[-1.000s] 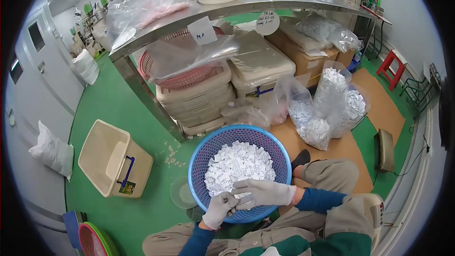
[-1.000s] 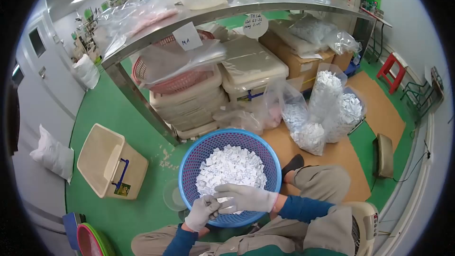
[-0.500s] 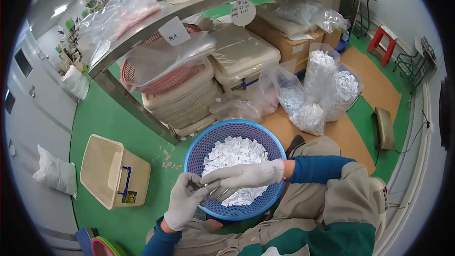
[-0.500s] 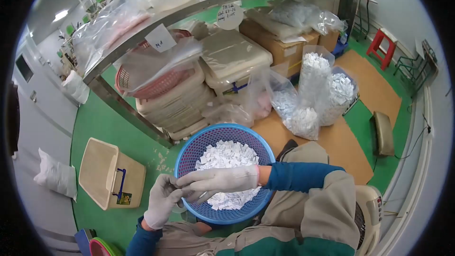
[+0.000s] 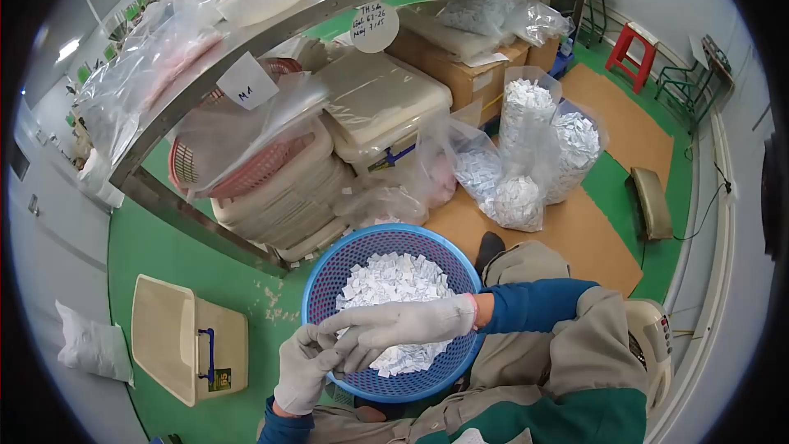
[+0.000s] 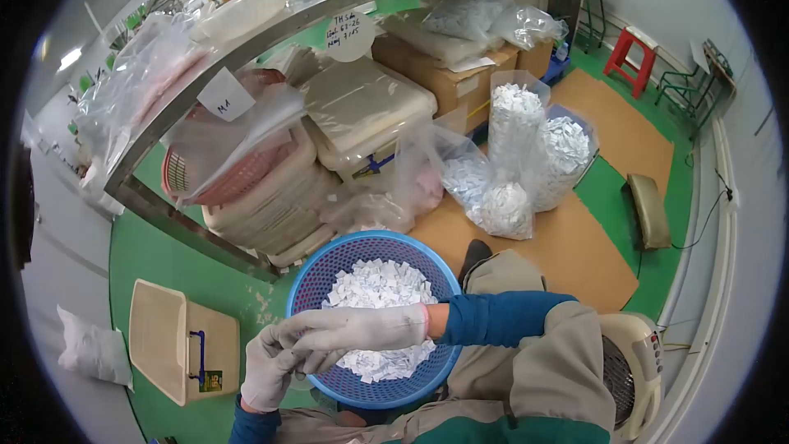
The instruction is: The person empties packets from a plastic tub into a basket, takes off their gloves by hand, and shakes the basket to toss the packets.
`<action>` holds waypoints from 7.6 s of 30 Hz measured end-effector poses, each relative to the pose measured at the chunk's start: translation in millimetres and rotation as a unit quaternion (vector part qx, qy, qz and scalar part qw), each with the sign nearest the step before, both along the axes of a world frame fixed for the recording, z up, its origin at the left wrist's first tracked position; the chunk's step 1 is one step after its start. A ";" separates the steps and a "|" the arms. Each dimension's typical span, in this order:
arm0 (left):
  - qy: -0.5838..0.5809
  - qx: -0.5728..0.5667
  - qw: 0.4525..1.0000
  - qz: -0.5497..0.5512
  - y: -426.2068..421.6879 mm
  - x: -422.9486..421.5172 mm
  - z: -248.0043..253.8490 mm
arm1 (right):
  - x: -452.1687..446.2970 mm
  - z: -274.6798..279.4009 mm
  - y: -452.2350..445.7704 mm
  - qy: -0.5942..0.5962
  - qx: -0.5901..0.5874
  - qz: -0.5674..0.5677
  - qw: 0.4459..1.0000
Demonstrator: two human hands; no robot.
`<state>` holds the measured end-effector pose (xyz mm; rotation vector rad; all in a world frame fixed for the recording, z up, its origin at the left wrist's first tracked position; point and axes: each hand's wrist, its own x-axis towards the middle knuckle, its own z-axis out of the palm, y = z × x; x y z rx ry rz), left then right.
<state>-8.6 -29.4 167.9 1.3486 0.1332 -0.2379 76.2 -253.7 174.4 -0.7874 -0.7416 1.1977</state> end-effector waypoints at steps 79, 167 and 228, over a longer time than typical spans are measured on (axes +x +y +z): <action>-0.292 0.487 0.823 -0.025 35.9 48.0 -21.3 | 47.5 -12.6 33.2 -0.035 -0.152 -0.091 0.983; -0.201 -0.041 0.978 -0.030 7.8 66.6 -10.3 | 44.4 -9.1 45.1 -0.442 -0.231 -0.389 0.774; -0.250 0.264 0.928 -0.083 13.6 25.2 5.5 | 19.9 -50.9 -22.4 -0.480 -0.200 -0.566 0.640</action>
